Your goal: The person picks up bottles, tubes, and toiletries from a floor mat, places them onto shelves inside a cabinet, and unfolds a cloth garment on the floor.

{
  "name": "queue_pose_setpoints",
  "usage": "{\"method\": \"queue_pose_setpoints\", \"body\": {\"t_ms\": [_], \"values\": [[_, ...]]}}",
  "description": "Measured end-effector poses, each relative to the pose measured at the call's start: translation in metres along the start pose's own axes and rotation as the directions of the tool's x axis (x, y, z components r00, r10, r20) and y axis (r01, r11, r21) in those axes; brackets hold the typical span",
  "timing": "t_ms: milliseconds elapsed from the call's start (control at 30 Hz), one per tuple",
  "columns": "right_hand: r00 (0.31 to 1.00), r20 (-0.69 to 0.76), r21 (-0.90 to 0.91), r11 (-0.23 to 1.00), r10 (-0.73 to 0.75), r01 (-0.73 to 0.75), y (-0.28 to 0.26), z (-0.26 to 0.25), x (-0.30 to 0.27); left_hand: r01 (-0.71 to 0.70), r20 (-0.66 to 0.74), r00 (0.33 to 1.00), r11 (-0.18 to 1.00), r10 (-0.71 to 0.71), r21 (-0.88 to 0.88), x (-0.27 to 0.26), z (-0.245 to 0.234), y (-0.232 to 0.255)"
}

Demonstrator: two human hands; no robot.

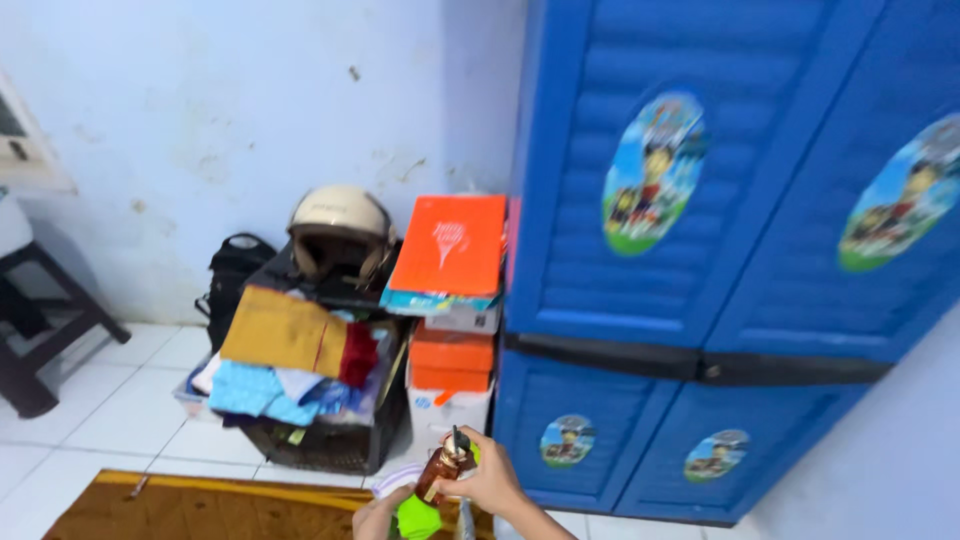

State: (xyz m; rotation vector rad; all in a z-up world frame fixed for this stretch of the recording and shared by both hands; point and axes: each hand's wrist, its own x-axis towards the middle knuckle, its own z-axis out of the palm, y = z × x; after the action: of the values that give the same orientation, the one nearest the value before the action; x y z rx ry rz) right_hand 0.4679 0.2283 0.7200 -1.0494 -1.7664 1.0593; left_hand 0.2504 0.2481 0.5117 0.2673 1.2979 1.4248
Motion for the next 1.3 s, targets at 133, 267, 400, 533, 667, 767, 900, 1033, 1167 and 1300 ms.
{"method": "queue_pose_setpoints", "body": {"t_ms": [133,267,400,533,667,767,900,1033,1167,1300], "values": [[0.999,-0.026,-0.038,0.999,0.035,-0.036,-0.107,-0.074,0.004,-0.026,-0.023,0.999,1.000,0.025,-0.005,-0.068,0.083,0.076],[0.996,-0.065,-0.094,0.994,-0.060,0.054,-0.187,-0.156,0.018,0.000,0.321,0.947,0.998,0.020,-0.063,-0.112,0.191,0.163],[0.985,-0.173,-0.041,0.999,-0.025,0.018,-0.231,-0.235,0.012,0.048,0.529,0.842,0.961,0.107,-0.272,-0.164,0.275,0.188],[0.979,-0.197,0.028,0.998,0.056,-0.052,-0.287,-0.315,0.002,-0.081,0.712,0.686,0.989,0.147,-0.126,-0.214,0.357,0.207],[0.922,-0.387,0.013,1.000,-0.015,0.022,-0.346,-0.391,0.014,0.139,0.736,0.677,0.978,0.020,-0.155,-0.317,0.448,0.266],[0.803,-0.542,-0.085,0.967,-0.247,0.240,-0.384,-0.446,0.031,0.342,0.748,0.658,0.920,-0.089,-0.191,-0.408,0.521,0.342],[0.754,-0.633,-0.110,0.984,-0.176,0.138,-0.450,-0.526,0.050,0.196,0.810,0.587,0.972,-0.012,-0.128,-0.485,0.608,0.427],[0.707,-0.674,-0.131,0.977,-0.214,0.170,-0.517,-0.586,0.072,0.095,0.872,0.484,0.987,0.070,-0.132,-0.490,0.686,0.474],[0.707,-0.525,-0.378,0.874,-0.474,0.306,-0.565,-0.640,0.114,0.038,0.918,0.385,0.992,0.095,-0.119,-0.447,0.769,0.525],[0.663,-0.420,-0.667,0.706,-0.620,0.237,-0.590,-0.687,0.168,-0.001,0.894,0.444,0.997,0.064,-0.071,-0.387,0.849,0.566]]}}
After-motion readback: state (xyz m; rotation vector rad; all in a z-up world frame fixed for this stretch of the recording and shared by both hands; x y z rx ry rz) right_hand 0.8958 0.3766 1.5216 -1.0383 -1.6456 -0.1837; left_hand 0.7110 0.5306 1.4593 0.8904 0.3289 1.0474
